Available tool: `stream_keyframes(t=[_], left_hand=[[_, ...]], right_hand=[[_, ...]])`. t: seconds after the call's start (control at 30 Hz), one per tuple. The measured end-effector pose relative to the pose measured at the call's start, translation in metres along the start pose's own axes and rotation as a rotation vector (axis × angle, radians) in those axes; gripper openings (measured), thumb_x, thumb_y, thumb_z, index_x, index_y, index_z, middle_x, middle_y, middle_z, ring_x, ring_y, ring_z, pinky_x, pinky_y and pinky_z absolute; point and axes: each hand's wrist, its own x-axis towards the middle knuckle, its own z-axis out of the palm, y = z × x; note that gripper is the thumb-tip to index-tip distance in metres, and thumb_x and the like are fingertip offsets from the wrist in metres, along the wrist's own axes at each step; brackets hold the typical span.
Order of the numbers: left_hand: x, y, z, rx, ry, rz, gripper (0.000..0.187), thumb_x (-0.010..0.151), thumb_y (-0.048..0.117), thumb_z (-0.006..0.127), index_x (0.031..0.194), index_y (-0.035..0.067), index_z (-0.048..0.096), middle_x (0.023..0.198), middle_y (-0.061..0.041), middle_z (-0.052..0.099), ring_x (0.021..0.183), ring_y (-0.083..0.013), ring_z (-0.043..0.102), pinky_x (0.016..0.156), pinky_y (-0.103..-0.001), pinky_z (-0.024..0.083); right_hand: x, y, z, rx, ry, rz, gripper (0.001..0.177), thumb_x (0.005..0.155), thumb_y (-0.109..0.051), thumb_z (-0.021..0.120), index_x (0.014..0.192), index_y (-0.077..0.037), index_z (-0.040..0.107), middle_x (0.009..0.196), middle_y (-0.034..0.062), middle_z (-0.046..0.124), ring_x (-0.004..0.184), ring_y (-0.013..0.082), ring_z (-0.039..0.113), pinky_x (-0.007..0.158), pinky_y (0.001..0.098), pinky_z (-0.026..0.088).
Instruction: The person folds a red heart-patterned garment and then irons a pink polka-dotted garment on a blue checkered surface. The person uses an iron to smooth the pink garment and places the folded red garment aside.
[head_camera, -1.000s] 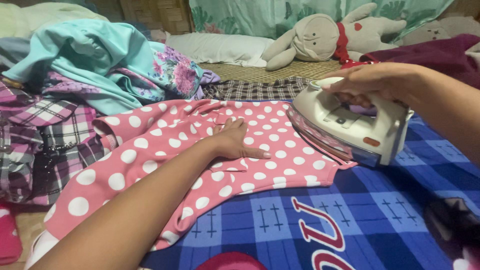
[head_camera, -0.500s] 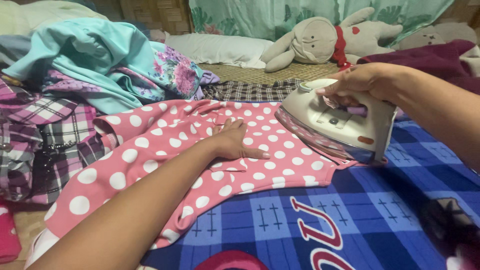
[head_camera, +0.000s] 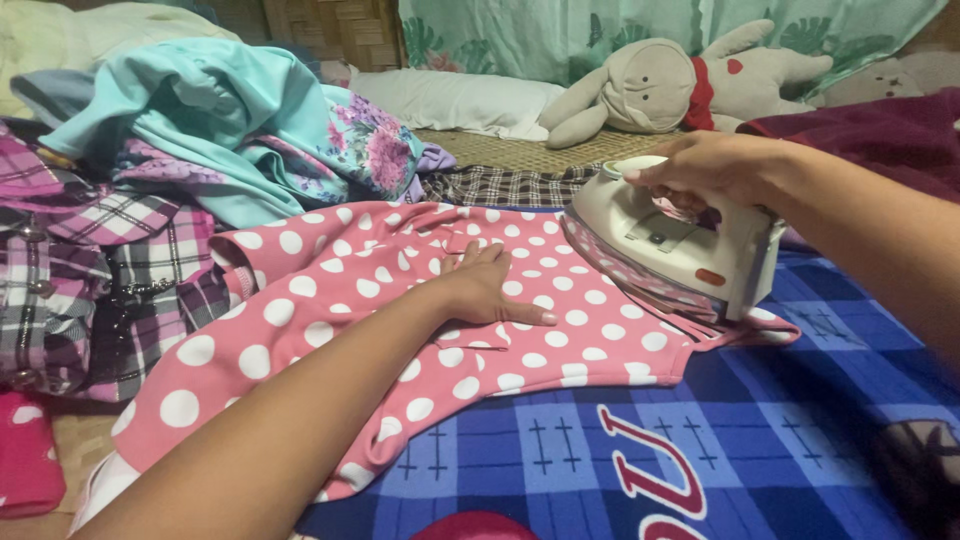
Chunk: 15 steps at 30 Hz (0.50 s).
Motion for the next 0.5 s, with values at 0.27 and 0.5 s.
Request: stream_keyframes(t=[0.27,0.5], left_hand=[[0.005,-0.003,0.002,-0.004,-0.01,0.011,0.148,0.055,0.092,0.065,0.158,-0.003,0.022,0.17,-0.02,0.012,0.159,-0.0391,-0.001,0.121,-0.068,0.007],[0.003,-0.001,0.0,0.007,-0.015,-0.008,0.145,0.056,0.092,0.065,0.159,-0.002,0.023,0.17,-0.02,0.01,0.158,-0.0384,-0.001,0.123,-0.065,0.005]], right_hand=[[-0.055,-0.003,-0.007,-0.201,0.12,0.12,0.046,0.089,-0.041,0.073,0.108,0.001,0.075,0.065,0.0062,0.055,0.05,0.0164,0.043,0.045,0.0355,0.033],[-0.037,0.026,-0.016,-0.528,0.277,0.051,0.053,0.088,-0.05,0.071,0.132,-0.02,0.068,0.081,0.0142,0.071,0.058,0.0253,0.063,0.051,0.0416,0.048]])
